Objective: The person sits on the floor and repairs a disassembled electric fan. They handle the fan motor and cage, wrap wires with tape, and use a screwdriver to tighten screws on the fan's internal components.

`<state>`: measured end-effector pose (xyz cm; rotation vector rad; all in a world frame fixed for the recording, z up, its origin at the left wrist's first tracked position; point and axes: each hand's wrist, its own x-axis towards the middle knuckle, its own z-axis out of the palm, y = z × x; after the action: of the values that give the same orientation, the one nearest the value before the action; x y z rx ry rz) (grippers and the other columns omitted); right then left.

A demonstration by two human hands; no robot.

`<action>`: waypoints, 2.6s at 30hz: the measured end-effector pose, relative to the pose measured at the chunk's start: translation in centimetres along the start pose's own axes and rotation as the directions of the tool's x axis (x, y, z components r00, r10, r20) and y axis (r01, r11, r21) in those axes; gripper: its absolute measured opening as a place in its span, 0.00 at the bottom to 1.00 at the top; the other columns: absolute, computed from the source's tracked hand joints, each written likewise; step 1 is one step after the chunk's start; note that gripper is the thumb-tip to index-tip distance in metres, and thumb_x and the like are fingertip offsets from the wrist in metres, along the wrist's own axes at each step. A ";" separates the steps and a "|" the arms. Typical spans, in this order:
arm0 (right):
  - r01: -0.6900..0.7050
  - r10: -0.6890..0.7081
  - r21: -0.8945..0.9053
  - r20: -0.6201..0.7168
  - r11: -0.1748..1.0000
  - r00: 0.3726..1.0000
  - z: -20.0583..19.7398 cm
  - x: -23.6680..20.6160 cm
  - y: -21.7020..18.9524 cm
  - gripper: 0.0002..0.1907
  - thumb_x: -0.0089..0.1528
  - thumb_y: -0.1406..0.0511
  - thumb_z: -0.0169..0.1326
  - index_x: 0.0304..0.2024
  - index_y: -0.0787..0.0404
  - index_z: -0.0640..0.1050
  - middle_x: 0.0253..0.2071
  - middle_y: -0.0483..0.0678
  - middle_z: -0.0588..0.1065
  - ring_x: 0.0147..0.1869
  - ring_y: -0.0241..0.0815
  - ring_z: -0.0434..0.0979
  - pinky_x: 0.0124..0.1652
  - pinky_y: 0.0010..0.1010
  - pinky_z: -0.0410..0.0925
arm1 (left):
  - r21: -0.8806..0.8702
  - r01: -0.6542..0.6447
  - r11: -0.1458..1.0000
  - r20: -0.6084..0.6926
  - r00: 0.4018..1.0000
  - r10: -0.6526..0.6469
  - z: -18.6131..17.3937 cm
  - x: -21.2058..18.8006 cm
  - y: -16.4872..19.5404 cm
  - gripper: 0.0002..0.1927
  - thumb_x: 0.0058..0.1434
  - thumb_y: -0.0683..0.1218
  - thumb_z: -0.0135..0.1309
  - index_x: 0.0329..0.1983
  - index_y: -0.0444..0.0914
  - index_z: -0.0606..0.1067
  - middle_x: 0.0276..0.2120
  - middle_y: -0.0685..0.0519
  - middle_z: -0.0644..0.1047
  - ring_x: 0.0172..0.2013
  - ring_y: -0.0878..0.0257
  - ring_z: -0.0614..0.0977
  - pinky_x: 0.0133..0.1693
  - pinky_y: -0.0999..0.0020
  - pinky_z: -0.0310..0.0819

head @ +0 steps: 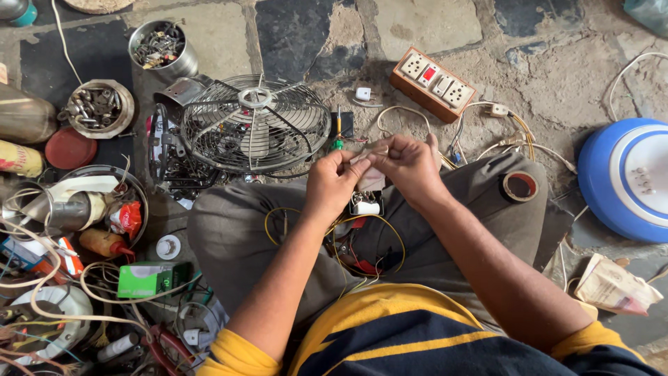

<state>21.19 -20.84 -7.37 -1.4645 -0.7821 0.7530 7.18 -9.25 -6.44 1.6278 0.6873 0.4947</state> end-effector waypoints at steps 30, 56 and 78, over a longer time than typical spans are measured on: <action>-0.238 0.245 0.067 -0.131 0.969 0.961 1.2 -2.3 4.4 0.10 0.59 0.73 0.63 0.44 0.65 0.81 0.35 0.45 0.82 0.37 0.31 0.80 0.37 0.22 0.73 | 0.645 -0.252 0.721 0.328 0.944 0.037 -1.4 -2.8 -3.9 0.60 0.41 0.56 0.73 0.71 0.29 0.54 0.59 0.32 0.72 0.60 0.39 0.72 0.61 0.50 0.61; -0.152 0.182 0.219 -0.125 0.964 0.975 3.0 -1.7 4.7 0.21 0.62 0.70 0.63 0.56 0.70 0.75 0.44 0.47 0.78 0.46 0.32 0.76 0.45 0.23 0.71 | 0.254 -0.379 0.890 0.026 0.922 0.386 0.4 -1.8 -5.2 0.18 0.60 0.37 0.59 0.54 0.40 0.77 0.50 0.42 0.76 0.50 0.45 0.81 0.50 0.59 0.77; -0.102 0.124 0.120 -0.191 0.988 0.974 2.9 -1.7 5.2 0.15 0.66 0.67 0.58 0.52 0.71 0.76 0.42 0.44 0.77 0.46 0.29 0.75 0.45 0.22 0.70 | 0.337 -0.388 0.858 0.073 0.919 0.387 1.1 -2.3 -5.4 0.19 0.68 0.44 0.55 0.62 0.40 0.72 0.58 0.39 0.72 0.55 0.41 0.78 0.51 0.53 0.76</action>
<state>18.01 -20.79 -12.64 -1.4683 -0.5016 0.7111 5.30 -11.16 -11.83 2.1191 0.4550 0.6906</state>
